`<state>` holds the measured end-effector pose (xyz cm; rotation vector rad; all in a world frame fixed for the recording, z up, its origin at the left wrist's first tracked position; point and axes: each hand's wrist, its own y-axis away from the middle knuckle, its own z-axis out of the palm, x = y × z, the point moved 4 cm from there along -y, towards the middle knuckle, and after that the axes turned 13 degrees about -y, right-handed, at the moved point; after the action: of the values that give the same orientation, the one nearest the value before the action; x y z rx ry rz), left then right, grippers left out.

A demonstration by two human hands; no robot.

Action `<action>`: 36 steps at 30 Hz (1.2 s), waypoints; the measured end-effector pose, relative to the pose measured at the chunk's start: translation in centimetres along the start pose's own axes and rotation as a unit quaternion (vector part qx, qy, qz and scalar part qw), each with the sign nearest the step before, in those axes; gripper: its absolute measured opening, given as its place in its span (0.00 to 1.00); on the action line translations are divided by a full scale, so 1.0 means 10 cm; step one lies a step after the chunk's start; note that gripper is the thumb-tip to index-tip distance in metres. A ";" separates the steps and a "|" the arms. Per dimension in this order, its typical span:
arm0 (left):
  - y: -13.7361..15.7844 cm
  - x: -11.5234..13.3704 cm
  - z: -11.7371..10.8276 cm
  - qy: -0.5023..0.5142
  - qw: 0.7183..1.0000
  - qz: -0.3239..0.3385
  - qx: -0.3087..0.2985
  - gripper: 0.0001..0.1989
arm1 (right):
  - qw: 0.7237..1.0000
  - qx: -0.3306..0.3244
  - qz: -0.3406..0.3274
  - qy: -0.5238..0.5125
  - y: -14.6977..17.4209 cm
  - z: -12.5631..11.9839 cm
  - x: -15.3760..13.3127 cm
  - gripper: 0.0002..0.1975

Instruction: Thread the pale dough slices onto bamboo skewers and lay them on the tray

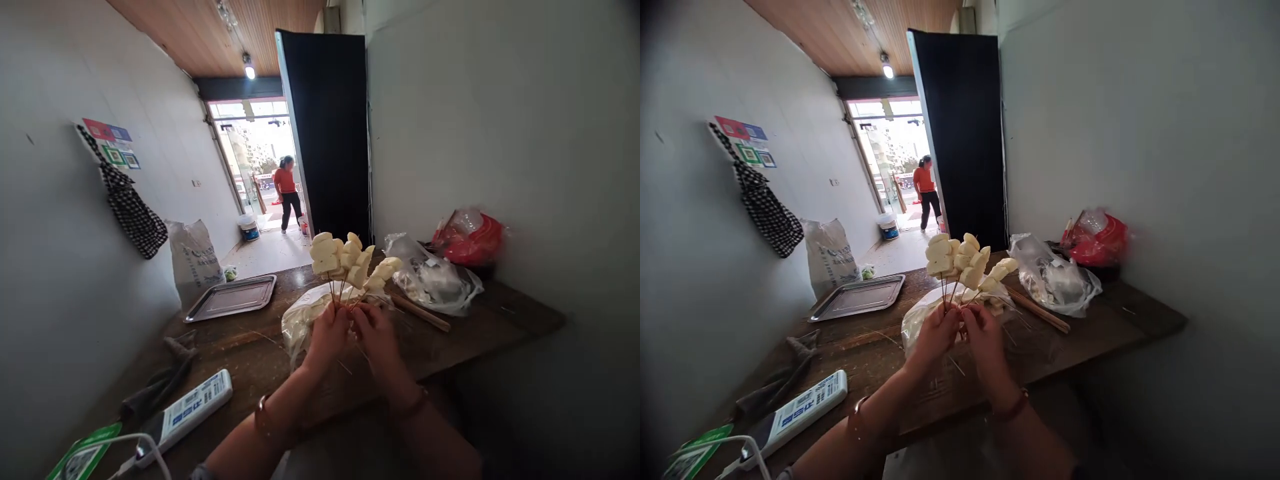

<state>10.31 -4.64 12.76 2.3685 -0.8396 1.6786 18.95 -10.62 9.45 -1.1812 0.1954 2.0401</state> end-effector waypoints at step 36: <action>-0.18 -0.29 -0.38 -0.056 0.986 -0.035 0.153 0.10 | 0.999 0.038 -0.027 0.000 0.01 -1.12 -0.37 0.18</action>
<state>7.33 -0.56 11.96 2.6788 -0.5367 1.7704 27.52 -17.96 6.13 -1.1286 0.2353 1.9682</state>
